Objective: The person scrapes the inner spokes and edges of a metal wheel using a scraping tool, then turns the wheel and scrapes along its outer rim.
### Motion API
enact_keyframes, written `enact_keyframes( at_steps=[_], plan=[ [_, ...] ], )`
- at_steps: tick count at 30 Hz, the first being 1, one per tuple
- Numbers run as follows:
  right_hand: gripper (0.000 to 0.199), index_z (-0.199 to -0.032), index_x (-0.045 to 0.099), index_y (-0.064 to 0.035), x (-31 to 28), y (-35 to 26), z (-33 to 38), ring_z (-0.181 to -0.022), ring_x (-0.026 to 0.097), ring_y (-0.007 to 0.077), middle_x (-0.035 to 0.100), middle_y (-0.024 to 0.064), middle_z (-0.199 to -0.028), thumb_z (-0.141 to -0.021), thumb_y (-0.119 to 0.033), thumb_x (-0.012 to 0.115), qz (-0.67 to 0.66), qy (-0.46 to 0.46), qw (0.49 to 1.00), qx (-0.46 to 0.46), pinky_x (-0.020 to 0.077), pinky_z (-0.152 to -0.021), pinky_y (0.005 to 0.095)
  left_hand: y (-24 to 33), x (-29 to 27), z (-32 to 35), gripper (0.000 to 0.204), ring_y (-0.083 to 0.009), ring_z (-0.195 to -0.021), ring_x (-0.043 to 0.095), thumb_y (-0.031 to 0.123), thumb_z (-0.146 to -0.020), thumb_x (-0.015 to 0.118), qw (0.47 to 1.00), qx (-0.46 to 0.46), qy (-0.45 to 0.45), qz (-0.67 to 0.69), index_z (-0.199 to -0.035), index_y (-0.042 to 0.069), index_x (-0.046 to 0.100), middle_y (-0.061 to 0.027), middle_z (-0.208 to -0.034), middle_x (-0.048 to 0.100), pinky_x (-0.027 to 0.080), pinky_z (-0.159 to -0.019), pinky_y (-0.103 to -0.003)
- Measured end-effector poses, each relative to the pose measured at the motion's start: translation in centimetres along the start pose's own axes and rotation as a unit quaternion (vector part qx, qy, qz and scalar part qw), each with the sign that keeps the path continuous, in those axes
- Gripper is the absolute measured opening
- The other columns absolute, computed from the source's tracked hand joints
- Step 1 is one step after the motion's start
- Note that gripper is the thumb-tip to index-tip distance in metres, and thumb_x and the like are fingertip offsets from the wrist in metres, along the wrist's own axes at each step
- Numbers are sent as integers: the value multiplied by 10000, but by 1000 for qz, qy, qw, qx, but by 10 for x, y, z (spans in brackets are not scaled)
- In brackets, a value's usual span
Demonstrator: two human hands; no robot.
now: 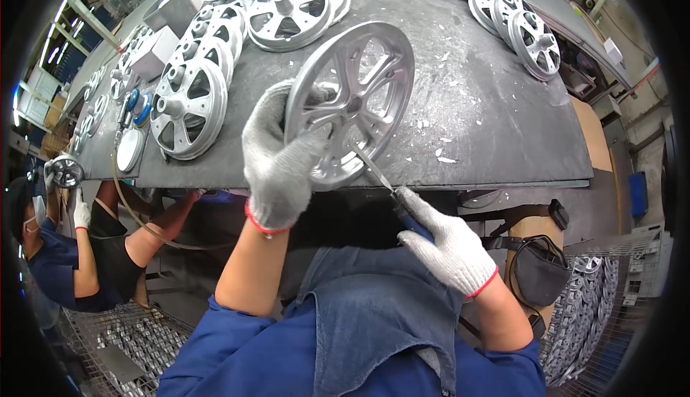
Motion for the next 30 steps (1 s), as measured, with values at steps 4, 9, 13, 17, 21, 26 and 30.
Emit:
enact_keyframes(
  at_steps=[4,9,13,17,21,26,30],
  plan=[
    [788,-1703,464,-96,-9,-9,4,-1391,675,434,706,252,-1490,-1011,-301,779,18,11,1000,-18,534,-1154,427,-30,15,12,586,-308,-1241,711,-4,-801,628,995,55,80,21,-1381,-89,609,-198,-1336,689,589,-1081,-426],
    [886,-1705,455,-99,-25,-7,-2,-1360,682,444,719,255,-1457,-947,-373,822,80,40,996,31,544,-1138,446,-53,-30,2,391,-185,-996,717,326,-1161,610,984,103,69,129,-1318,-31,619,-105,-1169,704,624,-909,-347],
    [847,-1687,480,-101,-22,-8,4,-1269,706,477,749,263,-1370,-952,-362,810,80,56,995,25,567,-1082,474,-26,-63,-38,621,-186,-666,713,554,-1174,496,999,-27,38,-8,-1181,-29,713,-89,-850,732,635,-623,-318],
    [817,-1669,516,-135,-19,-8,3,-1122,743,477,786,263,-1213,-947,-376,811,132,79,988,22,591,-993,512,-47,-84,-64,439,-174,-711,738,411,-1109,667,958,-283,-1,49,-1154,-19,747,-98,-870,744,641,-592,-353],
    [768,-1671,519,-167,-22,-10,5,-1041,753,471,785,267,-1118,-977,-358,786,175,61,983,22,599,-948,523,-25,-62,-47,490,-231,-1045,756,292,-968,761,992,-91,-78,48,-1297,-66,705,-173,-1166,770,604,-946,-348],
    [690,-1702,463,-145,-4,-8,22,-1035,758,476,787,251,-1244,-1063,-250,702,123,31,992,-21,606,-914,532,27,-6,1,583,-189,-1011,700,328,-818,772,994,-26,-69,-80,-1255,-35,644,-123,-1112,720,571,-940,-333],
    [806,-1773,349,-177,11,6,24,-605,701,243,814,190,-1201,-1063,-246,723,-198,-53,966,158,594,-600,347,25,-5,8,631,-179,-1010,675,329,-719,746,997,-24,-21,-72,-1222,-39,644,-128,-1156,691,570,-929,-320]
  ],
)
Point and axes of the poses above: each hand's wrist, its own z-axis away from the middle knuckle, its own x-axis out of the palm, y = z × x, the point moved 5 cm from there along -z, towards the middle knuckle
